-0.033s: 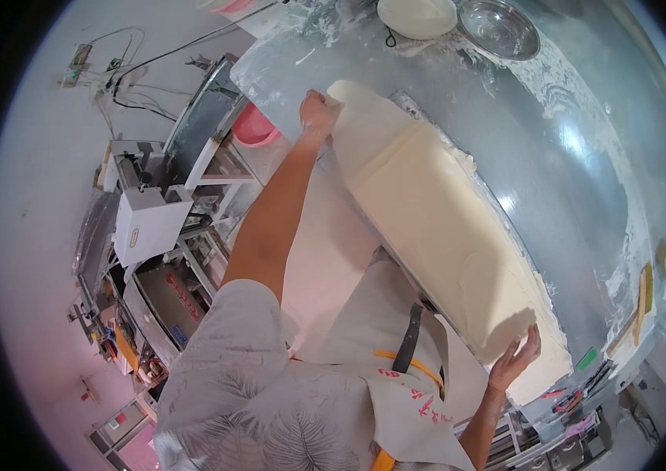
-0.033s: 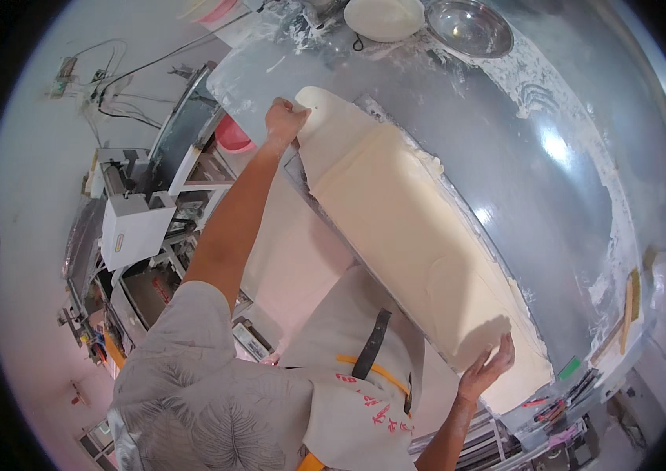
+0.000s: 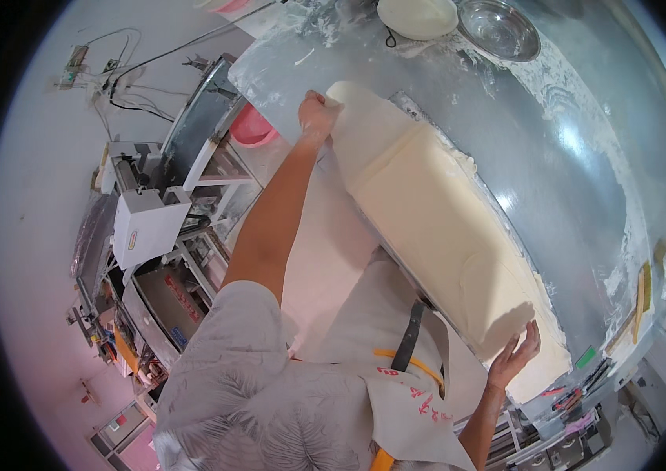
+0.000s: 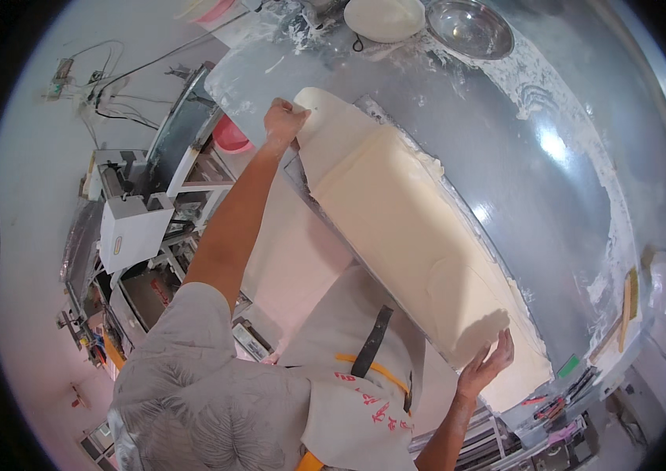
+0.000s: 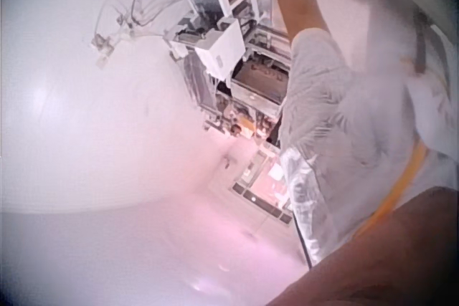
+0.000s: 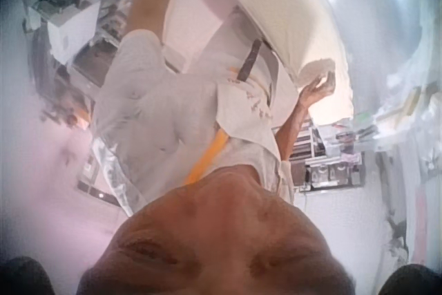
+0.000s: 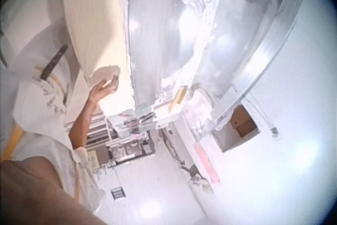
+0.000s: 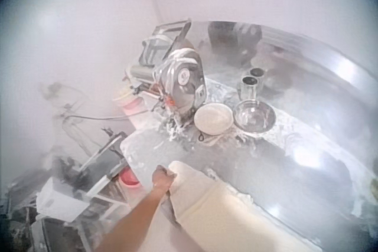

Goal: The person weighs and bags portions of dough, then moves to a metal table to stretch and fold a large sheet of dough by hand. They handle the dough repeatedly, folding it into smaller sections.

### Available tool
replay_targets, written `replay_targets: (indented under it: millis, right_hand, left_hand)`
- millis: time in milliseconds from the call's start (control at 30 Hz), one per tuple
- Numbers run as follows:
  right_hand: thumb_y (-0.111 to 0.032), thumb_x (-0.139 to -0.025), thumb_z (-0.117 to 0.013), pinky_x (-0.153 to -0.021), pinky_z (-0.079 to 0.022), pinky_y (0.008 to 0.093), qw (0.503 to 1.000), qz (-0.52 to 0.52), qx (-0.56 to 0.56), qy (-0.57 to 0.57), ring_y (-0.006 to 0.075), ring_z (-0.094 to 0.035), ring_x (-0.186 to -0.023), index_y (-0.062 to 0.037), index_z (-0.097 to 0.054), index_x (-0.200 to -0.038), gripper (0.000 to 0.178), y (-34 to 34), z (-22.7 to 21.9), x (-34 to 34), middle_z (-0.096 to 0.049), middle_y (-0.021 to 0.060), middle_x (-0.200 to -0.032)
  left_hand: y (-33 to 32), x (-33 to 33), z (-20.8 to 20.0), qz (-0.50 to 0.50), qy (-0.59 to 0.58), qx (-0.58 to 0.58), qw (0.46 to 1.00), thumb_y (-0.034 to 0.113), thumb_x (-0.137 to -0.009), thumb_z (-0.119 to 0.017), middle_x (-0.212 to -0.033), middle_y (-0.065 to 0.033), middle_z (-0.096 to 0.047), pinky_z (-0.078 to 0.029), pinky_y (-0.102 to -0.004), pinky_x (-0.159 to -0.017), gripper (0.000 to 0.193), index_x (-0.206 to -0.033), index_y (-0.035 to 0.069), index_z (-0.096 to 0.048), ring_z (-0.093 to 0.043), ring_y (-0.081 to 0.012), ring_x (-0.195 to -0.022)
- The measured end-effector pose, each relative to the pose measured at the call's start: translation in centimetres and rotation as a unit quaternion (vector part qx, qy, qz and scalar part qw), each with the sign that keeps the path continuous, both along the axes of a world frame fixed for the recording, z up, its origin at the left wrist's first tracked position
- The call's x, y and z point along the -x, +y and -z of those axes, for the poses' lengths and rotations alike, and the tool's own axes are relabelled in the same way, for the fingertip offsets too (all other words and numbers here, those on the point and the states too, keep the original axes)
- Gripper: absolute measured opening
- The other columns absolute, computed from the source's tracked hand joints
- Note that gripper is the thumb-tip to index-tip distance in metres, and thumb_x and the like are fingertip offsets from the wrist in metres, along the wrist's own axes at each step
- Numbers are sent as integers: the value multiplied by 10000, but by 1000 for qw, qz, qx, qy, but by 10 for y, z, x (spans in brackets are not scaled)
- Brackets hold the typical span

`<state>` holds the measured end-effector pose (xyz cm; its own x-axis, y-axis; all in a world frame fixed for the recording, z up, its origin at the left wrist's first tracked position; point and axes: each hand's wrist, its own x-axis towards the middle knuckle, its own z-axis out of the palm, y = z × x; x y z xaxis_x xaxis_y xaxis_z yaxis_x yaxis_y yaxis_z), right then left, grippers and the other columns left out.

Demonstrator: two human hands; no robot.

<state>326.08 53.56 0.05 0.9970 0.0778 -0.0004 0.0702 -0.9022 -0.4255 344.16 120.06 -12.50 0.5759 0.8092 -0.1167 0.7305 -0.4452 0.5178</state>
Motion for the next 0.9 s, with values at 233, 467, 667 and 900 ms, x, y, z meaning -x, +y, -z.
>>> replay_targets:
  millis: [233, 467, 667, 900]
  right_hand:
    - [-171, -1105, -549, -1188, -362, 515, 997, 59, -46, 7, 394, -463, -1409, -5, -573, -1429, 366, 58, -1, -15, -553, 220, -1498]
    - [-80, -1080, -580, -1092, -455, 437, 995, 58, -76, 25, 307, -530, -1355, -23, -588, -1426, 351, 92, 20, -4, -605, 141, -1465]
    - [-64, -1060, -586, -1085, -454, 457, 992, 54, -96, 66, 352, -549, -1302, -21, -586, -1410, 352, 132, 8, -20, -615, 181, -1396]
    - [-15, -1029, -594, -1067, -478, 434, 992, -15, -117, 43, 330, -592, -1257, -38, -615, -1376, 349, 181, 6, -53, -658, 154, -1356]
  left_hand:
    - [6, 19, -22, 4, -143, 68, 987, 214, -882, -796, -872, -96, -748, -558, -382, -745, 268, -1066, 66, -669, -721, -228, -797]
    - [-205, 88, -123, 272, -272, 20, 923, 45, -994, -633, -1036, -135, -720, -574, -423, -786, 125, -1112, 65, -668, -709, -330, -878]
    - [-263, 118, -41, 453, -242, -17, 858, 75, -867, -668, -1179, -158, -676, -521, -480, -961, 441, -1294, -12, -603, -649, -382, -1065]
    - [-233, 118, -60, 448, -94, -62, 887, 281, -974, -720, -1676, -193, -334, -280, -605, -1259, 752, -1591, 2, -393, -345, -396, -1544]
